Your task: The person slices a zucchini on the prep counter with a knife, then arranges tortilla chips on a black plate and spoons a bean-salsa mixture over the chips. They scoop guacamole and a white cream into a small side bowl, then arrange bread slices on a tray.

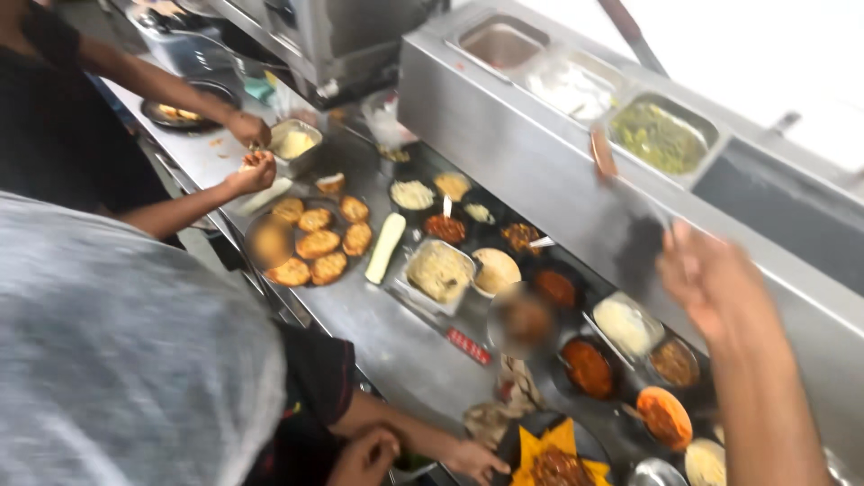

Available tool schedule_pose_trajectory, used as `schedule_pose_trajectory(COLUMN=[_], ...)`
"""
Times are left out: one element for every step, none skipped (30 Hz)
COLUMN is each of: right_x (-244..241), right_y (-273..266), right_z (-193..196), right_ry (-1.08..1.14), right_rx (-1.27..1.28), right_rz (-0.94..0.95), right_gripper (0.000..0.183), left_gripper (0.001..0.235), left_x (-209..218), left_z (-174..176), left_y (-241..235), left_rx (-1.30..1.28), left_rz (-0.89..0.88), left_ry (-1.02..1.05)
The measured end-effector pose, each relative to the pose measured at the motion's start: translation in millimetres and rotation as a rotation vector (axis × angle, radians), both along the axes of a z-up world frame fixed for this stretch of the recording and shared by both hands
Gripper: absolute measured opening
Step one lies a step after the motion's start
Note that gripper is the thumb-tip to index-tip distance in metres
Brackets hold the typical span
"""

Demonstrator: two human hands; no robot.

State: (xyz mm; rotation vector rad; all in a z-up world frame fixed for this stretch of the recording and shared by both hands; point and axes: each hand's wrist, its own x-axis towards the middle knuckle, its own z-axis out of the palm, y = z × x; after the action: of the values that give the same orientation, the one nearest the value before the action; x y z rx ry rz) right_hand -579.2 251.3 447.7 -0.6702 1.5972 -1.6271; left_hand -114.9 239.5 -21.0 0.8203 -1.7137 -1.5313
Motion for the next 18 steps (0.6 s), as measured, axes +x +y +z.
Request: schedule_pose_trajectory(right_x=[9,20,14,10,9,4,0,-5,2,7,7,9,5,-1,14,28,39,51], right_y=[-38,-76,-118,-161,-207,-245,-280,-315,-333,-350,-358,-369,-373,-378,-354,-332,-310,-273], right_z=[23,46,48,51,53,51,48,44,43,41,36,34,31,27,30,34,40,40], right_ry=[0.084,0.167,0.171,0.435,0.692,0.687,1.118,1.545,1.539,1.587,1.637,1.634,1.708,1.780,1.779,1.775,1.768,1.776], right_rx=[-0.047,-0.095,-0.104,-0.161,-0.224,-0.239,-0.181,-0.121,-0.128,-0.112,-0.082,-0.074,-0.133,-0.192,-0.146,-0.329,-0.515,-0.471], right_rz=[0.008,0.016,0.039,-0.023,-0.083,-0.058,-0.177,-0.305,-0.289,-0.255,-0.228,-0.218,-0.200,-0.179,-0.176,-0.174,-0.174,-0.175], right_gripper=[0.022,0.022,0.022,0.020,0.019,0.019,0.023,0.027,0.027,0.017,0.014,0.014,0.013,0.016,0.016,0.014,0.014,0.014], left_gripper=[0.010,0.012,0.012,0.013,0.013,0.013,0.014,0.014,0.014,0.015,0.016,0.016,0.016,0.017,0.017,0.016,0.016,0.016], left_x=[-2,-4,-5,-7,-5,-3,-1,1,5,8,9,17,23,27,32,36,33,28], left_z=[-23,-45,-62,-79,-95,-97,-100,-103,-104,-107,-111,-79,-46,-14,16,45,72,96], left_y=[0,0,-4,-9,-13,-19,-21,-22,-18,-13,-4,1,8,13,21,28,32,36], left_rx=[-0.044,-0.086,-0.091,-0.133,-0.174,-0.178,-0.145,-0.113,-0.107,-0.068,-0.023,-0.012,0.063,0.137,0.159,0.190,0.220,0.241], left_rz=[0.070,0.141,0.165,0.210,0.259,0.287,0.247,0.207,0.222,0.172,0.107,0.108,0.095,0.081,0.048,0.078,0.109,0.077], left_ry=[-0.086,-0.173,-0.169,-0.130,-0.097,-0.100,-0.095,-0.090,-0.096,-0.092,-0.087,-0.091,-0.214,-0.337,-0.346,-0.243,-0.136,-0.141])
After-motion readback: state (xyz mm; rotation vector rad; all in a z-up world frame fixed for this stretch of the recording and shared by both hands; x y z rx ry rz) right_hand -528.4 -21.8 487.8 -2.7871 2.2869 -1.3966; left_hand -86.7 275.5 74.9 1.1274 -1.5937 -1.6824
